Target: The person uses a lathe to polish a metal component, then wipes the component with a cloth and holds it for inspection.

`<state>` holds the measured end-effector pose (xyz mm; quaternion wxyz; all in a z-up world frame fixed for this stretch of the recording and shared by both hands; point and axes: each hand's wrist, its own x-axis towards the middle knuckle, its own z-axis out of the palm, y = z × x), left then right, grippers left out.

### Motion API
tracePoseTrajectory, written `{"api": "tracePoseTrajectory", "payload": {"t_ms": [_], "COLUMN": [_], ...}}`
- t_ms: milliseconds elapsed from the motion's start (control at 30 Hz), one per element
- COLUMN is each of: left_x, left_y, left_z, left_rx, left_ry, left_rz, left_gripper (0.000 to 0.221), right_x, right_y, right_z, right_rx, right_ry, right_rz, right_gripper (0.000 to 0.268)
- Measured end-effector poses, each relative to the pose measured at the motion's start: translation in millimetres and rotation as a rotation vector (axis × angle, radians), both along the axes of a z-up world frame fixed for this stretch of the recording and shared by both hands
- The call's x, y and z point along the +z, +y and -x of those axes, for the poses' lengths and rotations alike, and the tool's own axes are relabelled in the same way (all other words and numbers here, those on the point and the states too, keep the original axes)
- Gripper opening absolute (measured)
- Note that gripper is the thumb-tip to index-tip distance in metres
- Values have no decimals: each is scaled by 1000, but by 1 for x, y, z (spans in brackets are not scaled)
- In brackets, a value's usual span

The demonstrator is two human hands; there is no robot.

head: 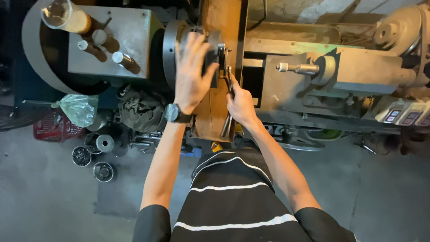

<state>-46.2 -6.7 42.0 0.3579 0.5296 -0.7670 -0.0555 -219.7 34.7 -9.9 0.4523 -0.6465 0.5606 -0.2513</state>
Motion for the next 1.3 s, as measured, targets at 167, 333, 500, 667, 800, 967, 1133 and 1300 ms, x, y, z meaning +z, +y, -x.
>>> {"api": "tracePoseTrajectory", "payload": {"t_ms": [167,333,500,667,800,967,1133,1300], "left_x": [0,-12,-15,-15,-13,-13,-14,-17], "left_y": [-18,-22,-22,-23,-22,-21,-21,-21], "left_z": [16,21,21,19,20,20,19,19], "left_rx": [-51,15,13,5,7,2,2,4], "left_ry": [42,155,158,146,156,132,112,134], "left_rz": [-65,-52,-18,-22,-10,-16,-20,-11], "left_gripper": [31,19,18,22,19,20,24,20], "right_x": [6,-80,-117,-93,-39,-21,-27,-33], "right_y": [-3,-4,1,45,11,-36,-49,-78], "right_z": [-10,-20,-32,-24,-3,2,-1,6], "right_rx": [77,11,-4,33,-94,-343,-315,-435], "right_ry": [174,97,140,83,111,-409,-549,-598], "right_rz": [48,614,414,-39,108,110,110,185], "right_gripper": [63,70,75,53,28,21,7,21]}}
